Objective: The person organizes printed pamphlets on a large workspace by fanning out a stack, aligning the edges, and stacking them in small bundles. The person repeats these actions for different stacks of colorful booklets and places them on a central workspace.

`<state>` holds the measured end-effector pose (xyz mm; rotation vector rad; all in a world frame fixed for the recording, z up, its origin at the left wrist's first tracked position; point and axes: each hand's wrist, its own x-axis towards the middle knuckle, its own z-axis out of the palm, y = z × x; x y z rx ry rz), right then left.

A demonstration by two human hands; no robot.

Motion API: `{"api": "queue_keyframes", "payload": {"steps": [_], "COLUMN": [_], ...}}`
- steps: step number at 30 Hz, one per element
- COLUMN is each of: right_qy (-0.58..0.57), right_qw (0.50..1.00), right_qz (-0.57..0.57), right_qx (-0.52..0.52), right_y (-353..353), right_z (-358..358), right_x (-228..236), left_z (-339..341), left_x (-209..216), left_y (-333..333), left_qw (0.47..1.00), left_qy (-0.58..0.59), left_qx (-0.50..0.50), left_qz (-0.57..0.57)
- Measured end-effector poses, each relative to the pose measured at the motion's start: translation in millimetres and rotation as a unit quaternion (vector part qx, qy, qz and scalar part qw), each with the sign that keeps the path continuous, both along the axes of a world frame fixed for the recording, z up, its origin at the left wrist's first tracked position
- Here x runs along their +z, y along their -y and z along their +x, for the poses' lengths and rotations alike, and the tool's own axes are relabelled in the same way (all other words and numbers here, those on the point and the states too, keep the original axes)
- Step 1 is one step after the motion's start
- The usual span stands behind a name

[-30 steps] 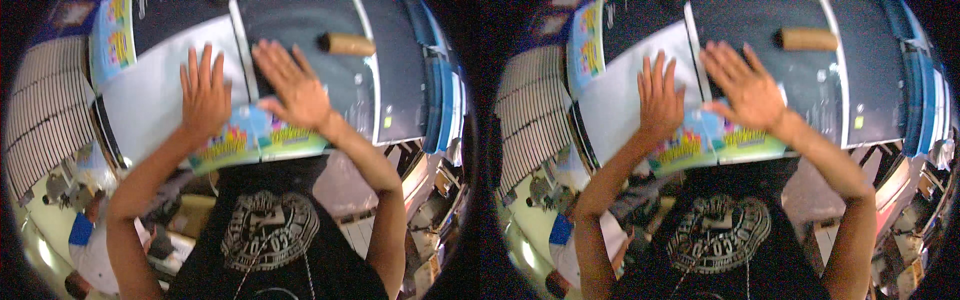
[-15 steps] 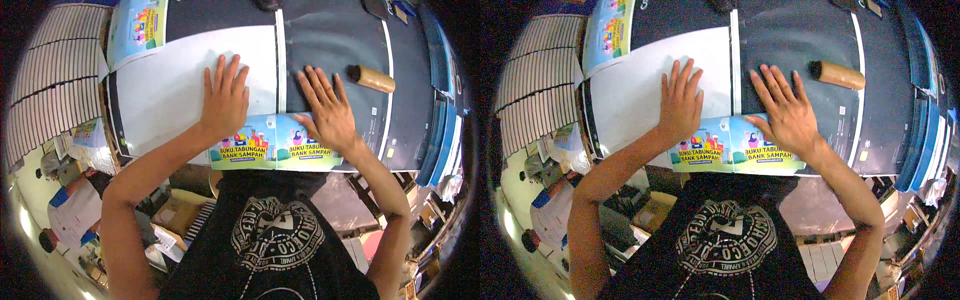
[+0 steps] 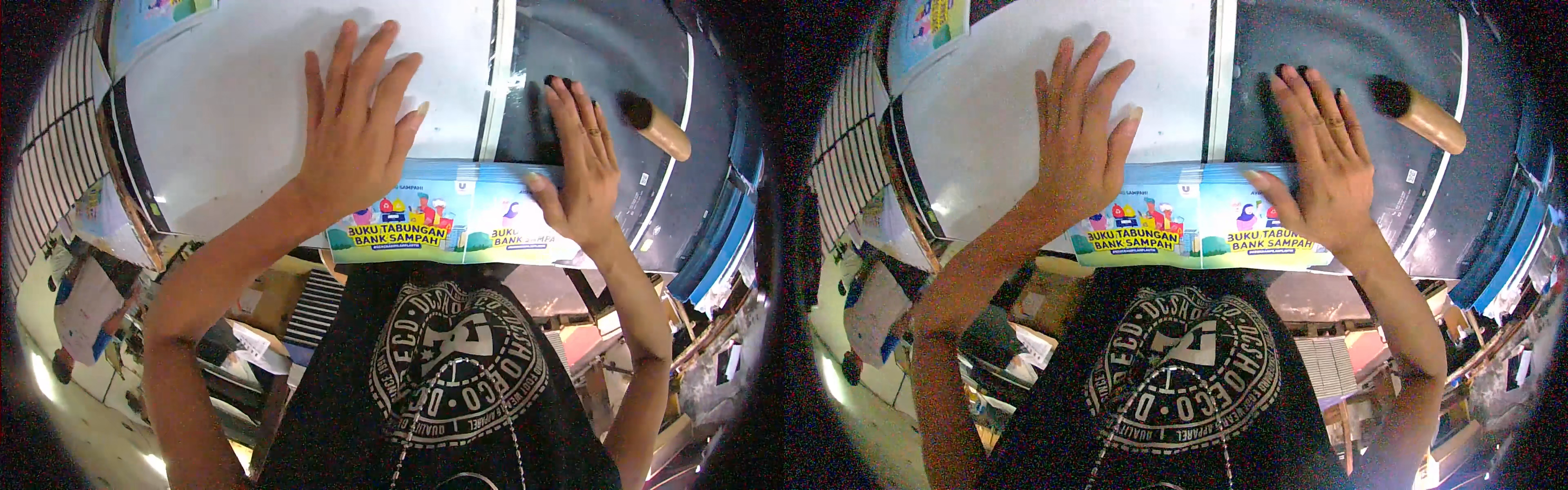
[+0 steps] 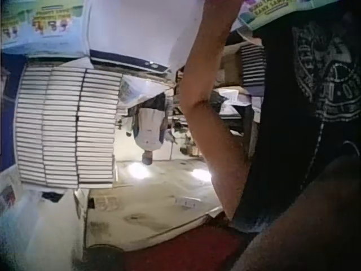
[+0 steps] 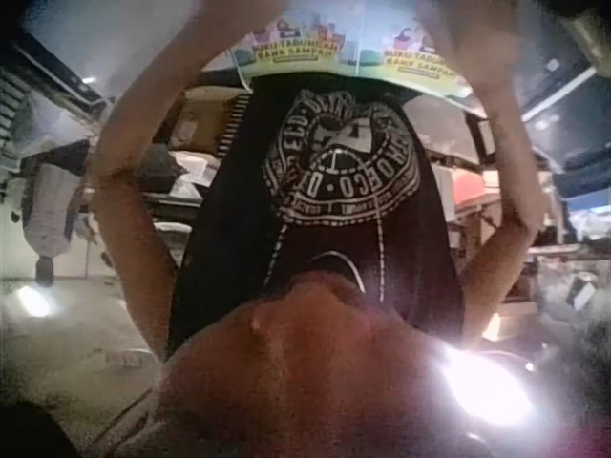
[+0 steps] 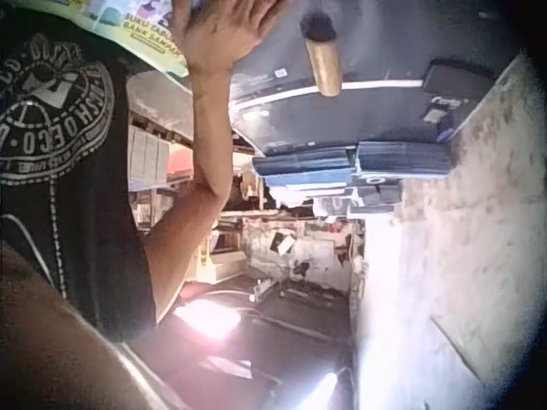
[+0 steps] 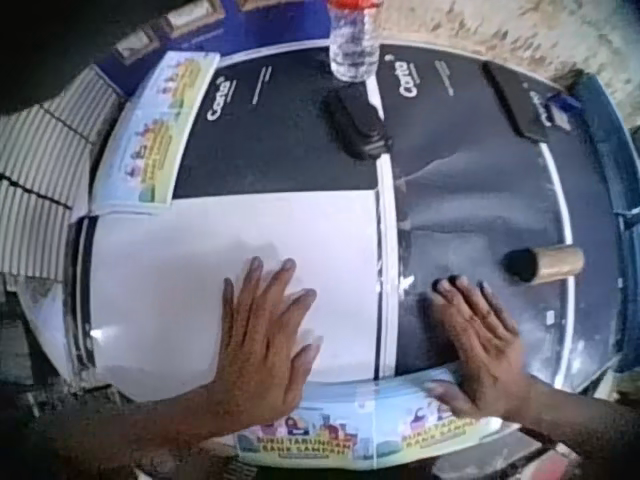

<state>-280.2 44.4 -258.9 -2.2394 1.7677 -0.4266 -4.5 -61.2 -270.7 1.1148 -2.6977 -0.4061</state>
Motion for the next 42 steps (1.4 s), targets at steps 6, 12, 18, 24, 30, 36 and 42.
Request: {"api": "queue_keyframes", "payload": {"steps": [6, 12, 18, 24, 30, 36, 42], "right_qy": [0.213, 0.006, -0.088, -0.109, -0.020, -0.001, -0.017], "right_qw": [0.975, 0.993, 0.975, 0.964, 0.964, 0.945, 0.942], "right_qz": [-0.064, -0.002, 0.188, 0.221, 0.259, 0.318, 0.328], "right_qx": [0.015, 0.119, 0.080, 0.104, 0.058, 0.078, 0.071], "right_y": [-17.9, -15.6, -9.7, 3.3, -13.7, -13.6, -30.1], "right_z": [-19.6, 8.6, 39.3, 37.3, 38.7, 38.0, 44.6], "right_x": [-11.3, 30.6, 60.4, 59.2, 60.0, 52.3, 63.0], "left_z": [25.1, 11.9, 3.8, -18.7, -18.3, -24.8, -17.4], "left_x": [-3.7, 18.2, 42.4, 57.8, 57.0, 52.3, 59.1], "left_y": [13.5, -14.0, -40.2, -37.7, -43.4, -47.6, -56.4], "left_qw": [0.959, 0.952, 0.969, 0.962, 0.959, 0.957, 0.952], "left_qy": [-0.251, -0.106, 0.072, 0.169, 0.134, 0.139, 0.153], "left_qx": [-0.118, -0.283, -0.231, -0.191, -0.177, -0.168, -0.154], "left_qz": [0.059, 0.053, 0.049, 0.102, 0.176, 0.191, 0.217]}}
